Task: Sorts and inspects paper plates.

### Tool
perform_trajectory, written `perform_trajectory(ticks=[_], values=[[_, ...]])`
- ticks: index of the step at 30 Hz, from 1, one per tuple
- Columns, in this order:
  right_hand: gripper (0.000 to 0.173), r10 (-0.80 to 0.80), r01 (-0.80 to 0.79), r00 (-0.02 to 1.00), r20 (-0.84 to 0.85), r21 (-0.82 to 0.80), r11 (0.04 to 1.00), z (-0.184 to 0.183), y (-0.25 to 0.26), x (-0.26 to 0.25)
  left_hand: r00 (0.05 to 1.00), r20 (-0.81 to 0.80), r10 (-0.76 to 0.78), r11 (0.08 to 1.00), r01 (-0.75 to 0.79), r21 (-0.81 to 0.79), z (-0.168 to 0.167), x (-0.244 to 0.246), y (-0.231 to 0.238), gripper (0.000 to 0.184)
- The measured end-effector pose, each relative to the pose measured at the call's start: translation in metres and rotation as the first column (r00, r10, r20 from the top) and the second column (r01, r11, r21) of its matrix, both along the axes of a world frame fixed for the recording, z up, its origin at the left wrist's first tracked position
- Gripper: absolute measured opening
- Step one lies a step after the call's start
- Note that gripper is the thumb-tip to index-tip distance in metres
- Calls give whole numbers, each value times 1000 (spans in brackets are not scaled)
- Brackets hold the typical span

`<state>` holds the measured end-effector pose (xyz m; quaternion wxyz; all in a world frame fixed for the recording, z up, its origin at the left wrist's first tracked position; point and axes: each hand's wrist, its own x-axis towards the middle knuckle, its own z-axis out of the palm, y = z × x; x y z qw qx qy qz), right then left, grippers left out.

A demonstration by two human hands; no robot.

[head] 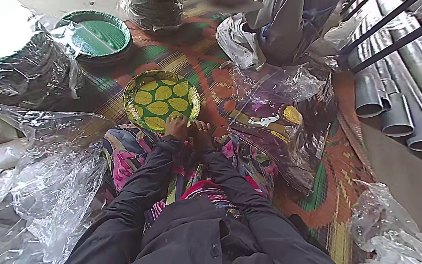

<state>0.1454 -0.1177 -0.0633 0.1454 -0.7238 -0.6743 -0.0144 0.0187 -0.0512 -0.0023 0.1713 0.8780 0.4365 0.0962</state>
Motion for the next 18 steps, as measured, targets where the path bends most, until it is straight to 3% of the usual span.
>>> perform_trajectory(ticks=[2, 5, 9, 12, 14, 16, 18], values=[[75, 5, -6, 999, 51, 17, 1000, -7, 1, 3, 985, -134, 107, 986, -123, -113, -6, -1, 6, 46], [74, 38, -31, 997, 71, -101, 994, -9, 3, 4, 923, -368, 112, 955, -203, -218, -2, 0, 11, 27], [73, 89, -80, 994, 64, -127, 989, -7, 4, 3, 914, -401, 62, 961, -163, -224, 8, 0, 7, 32], [62, 52, -54, 998, -20, -159, 986, 13, -2, -2, 944, -326, 51, 945, -151, -290, 22, -8, 2, 26], [53, 48, -49, 999, -8, -37, 998, 29, -2, -4, 964, -261, -60, 961, -15, -275, 34, -18, 5, 30], [37, 20, -21, 1000, 21, 55, 998, 43, -1, -5, 974, -92, -208, 973, 197, -121, 25, -25, 8, 29], [30, -6, -2, 998, 56, 130, 992, 60, -1, -1, 916, 219, -336, 932, 290, 217, 5, -24, 4, 23]])
